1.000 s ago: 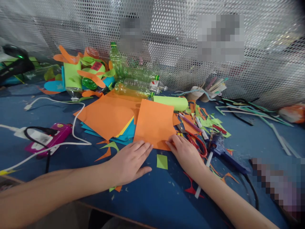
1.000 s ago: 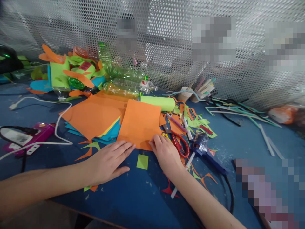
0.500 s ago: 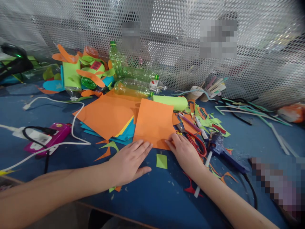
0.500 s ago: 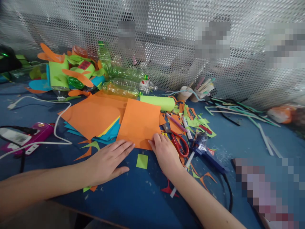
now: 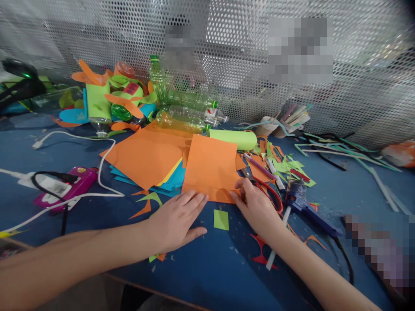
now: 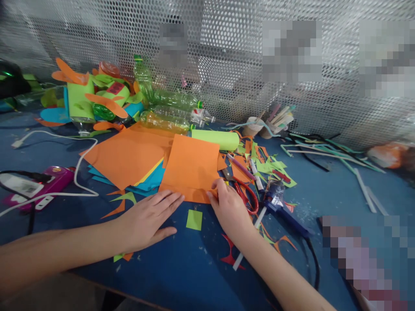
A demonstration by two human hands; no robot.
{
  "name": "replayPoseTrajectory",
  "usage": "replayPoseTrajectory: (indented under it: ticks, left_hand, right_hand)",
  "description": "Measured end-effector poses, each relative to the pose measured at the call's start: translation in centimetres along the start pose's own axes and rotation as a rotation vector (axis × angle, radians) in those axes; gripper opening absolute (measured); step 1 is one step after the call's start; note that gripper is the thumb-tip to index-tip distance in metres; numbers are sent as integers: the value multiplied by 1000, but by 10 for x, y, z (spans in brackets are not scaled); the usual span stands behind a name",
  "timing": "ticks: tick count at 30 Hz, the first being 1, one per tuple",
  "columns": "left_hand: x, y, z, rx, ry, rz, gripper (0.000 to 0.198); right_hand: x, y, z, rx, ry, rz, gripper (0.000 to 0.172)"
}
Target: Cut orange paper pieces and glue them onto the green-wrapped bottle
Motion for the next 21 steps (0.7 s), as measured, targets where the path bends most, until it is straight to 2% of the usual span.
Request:
replayPoseTrajectory:
  ticks: [12,15,18,21]
  left_hand:
    - [0,-3,0,-50,16,2,58]
    - [1,-3,0,-60,30,9,57]
    - [2,-3,0,-72,40,20,57]
    - [1,-4,0,-76,45,28,57]
  right_hand:
    - [-2,-8,2,-201,12,-102,11]
    - [-5,-14,-5,-290,72,-131,11]
    - [-9,-23,-10,-275,114,-259,20]
    - [-14,-32,-10,-177,47,-461,24]
Point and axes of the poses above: each hand's wrist, its own x-axis towards the middle knuckle, its own z-axis out of the palm, y = z × x, the point moved 2 cm from there along x, towards the middle knuckle, and after that the axes turned 2 degrees about -y, right-handed, at the moved point
